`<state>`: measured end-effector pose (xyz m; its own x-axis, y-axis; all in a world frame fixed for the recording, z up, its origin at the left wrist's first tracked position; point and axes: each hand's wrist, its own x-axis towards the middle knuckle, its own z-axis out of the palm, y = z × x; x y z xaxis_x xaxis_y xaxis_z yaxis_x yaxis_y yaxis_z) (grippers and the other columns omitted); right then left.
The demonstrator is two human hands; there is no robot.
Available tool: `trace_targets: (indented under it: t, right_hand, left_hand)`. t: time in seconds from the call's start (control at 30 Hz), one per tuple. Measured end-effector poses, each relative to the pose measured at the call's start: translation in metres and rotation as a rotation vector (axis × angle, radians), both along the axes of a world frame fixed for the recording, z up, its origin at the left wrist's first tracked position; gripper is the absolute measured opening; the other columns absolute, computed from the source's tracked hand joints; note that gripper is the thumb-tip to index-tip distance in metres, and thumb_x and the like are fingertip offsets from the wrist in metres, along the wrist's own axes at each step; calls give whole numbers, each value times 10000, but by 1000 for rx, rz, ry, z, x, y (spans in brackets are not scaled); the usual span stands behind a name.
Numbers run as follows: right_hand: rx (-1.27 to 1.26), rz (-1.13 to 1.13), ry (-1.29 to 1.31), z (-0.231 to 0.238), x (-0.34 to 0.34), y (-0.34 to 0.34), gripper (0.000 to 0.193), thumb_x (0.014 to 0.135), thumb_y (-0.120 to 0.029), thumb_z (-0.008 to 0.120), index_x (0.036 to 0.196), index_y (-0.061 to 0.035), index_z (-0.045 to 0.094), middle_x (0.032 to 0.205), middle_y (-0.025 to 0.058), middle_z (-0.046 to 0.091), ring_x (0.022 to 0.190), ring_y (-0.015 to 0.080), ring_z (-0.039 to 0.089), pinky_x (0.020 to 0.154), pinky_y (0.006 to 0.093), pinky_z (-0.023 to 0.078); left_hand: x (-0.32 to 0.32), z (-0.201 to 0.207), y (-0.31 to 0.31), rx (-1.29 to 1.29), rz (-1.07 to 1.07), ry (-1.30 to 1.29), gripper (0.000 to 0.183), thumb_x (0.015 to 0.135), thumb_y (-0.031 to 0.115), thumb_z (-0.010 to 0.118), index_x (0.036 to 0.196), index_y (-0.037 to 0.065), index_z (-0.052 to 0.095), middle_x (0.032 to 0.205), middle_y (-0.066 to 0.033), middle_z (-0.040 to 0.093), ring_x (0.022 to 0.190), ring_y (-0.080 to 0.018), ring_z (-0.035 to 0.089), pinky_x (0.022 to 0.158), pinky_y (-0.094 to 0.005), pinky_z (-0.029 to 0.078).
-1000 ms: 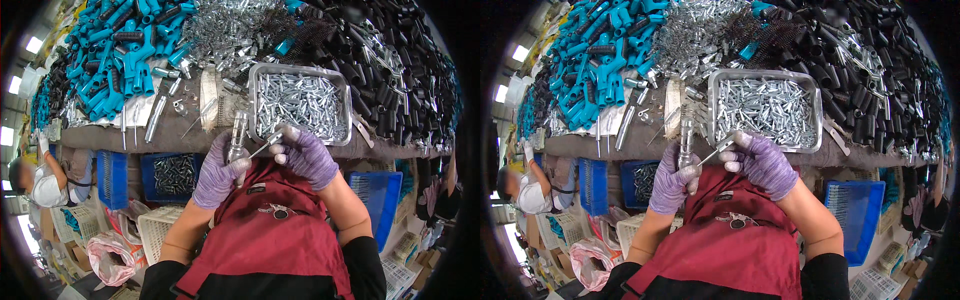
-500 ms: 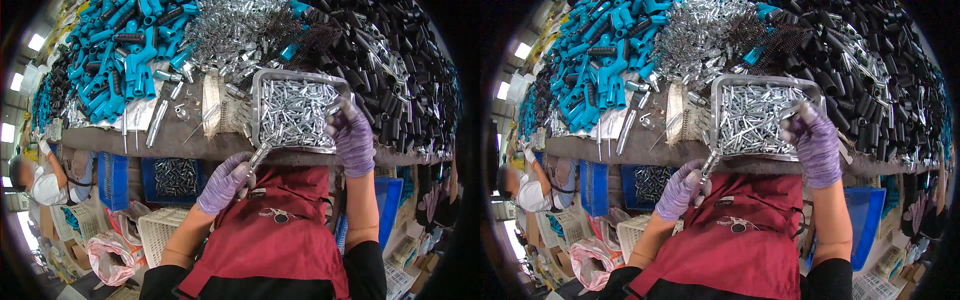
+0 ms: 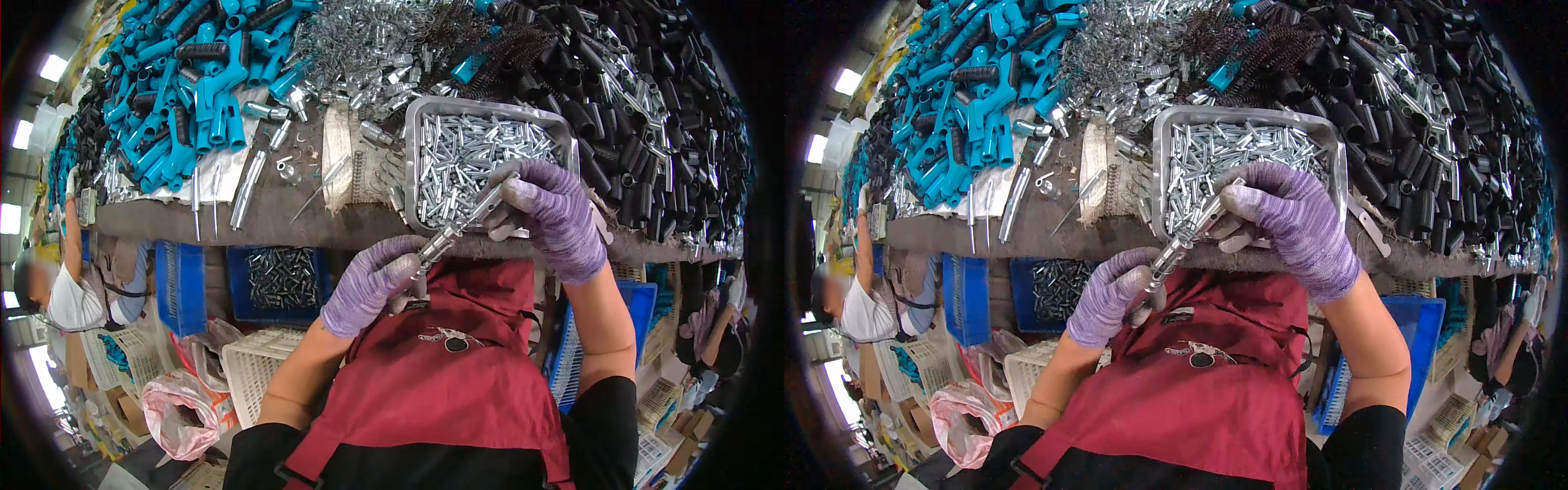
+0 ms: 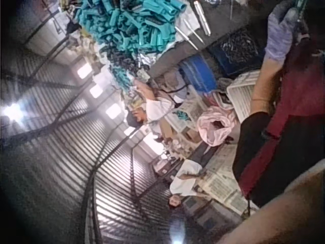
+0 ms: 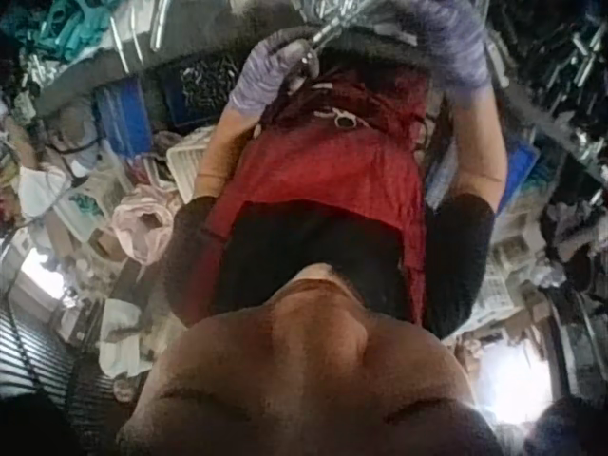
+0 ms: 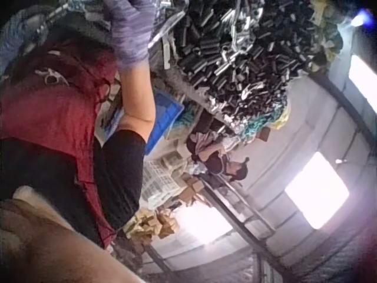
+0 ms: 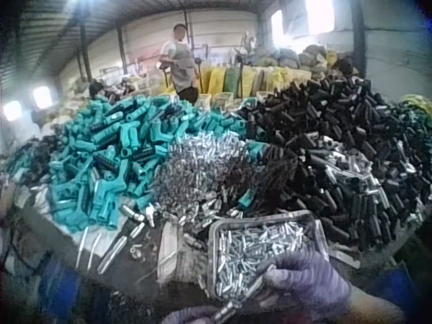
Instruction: The person assembles tools by inserting metal parts, pins, and plastic casings together by hand, then places the assembled items into a basket.
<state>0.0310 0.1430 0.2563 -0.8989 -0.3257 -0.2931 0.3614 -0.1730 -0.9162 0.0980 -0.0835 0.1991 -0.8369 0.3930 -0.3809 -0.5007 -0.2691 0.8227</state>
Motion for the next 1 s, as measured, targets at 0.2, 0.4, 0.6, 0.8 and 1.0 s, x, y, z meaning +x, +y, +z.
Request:
trace_targets:
  t: [0.2, 0.4, 0.6, 0.8, 1.0]
  right_hand:
    - [-26, -4, -51, -4, -1, 1, 253, 822, -187, 575, 985, 6, 561, 808, 111, 632, 646, 168, 631, 550, 261, 541]
    - [-2, -25, -49, -7, 4, -6, 273, 815, -212, 577, 972, 11, 567, 815, 102, 626, 629, 155, 620, 535, 254, 525]
    - [279, -2, 212, -22, 7, -18, 277, 824, -289, 553, 935, -43, 612, 764, 3, 577, 654, 69, 529, 608, 204, 427]
    - [182, -5, 81, -24, 10, -52, 240, 864, -235, 515, 956, -36, 613, 815, 6, 588, 741, 81, 535, 691, 223, 441]
    - [783, 81, 976, -21, -55, -106, 287, 846, -204, 518, 1086, -49, 550, 886, 152, 595, 796, 315, 576, 702, 374, 459]
  left_hand:
    - [-1, 0, -3, -21, -18, -30, 412, 834, 336, 575, 1107, 30, 534, 672, -29, 599, 478, -40, 457, 427, -170, 341]
    - [1, -3, -4, 11, -12, -9, 408, 835, 333, 569, 1106, 29, 535, 674, -26, 597, 459, -36, 446, 411, -165, 330]
    - [-1, -4, 0, 65, -5, -74, 394, 846, 316, 569, 1123, 38, 534, 678, -12, 583, 463, -36, 465, 406, -165, 353]
    - [-1, -16, -8, 183, 85, -85, 378, 845, 310, 579, 1130, 67, 534, 719, -51, 611, 468, -53, 454, 416, -179, 337]
    - [0, -28, -42, 202, 298, -46, 439, 845, 298, 587, 1164, 15, 482, 688, -43, 591, 434, -47, 442, 392, -178, 346]
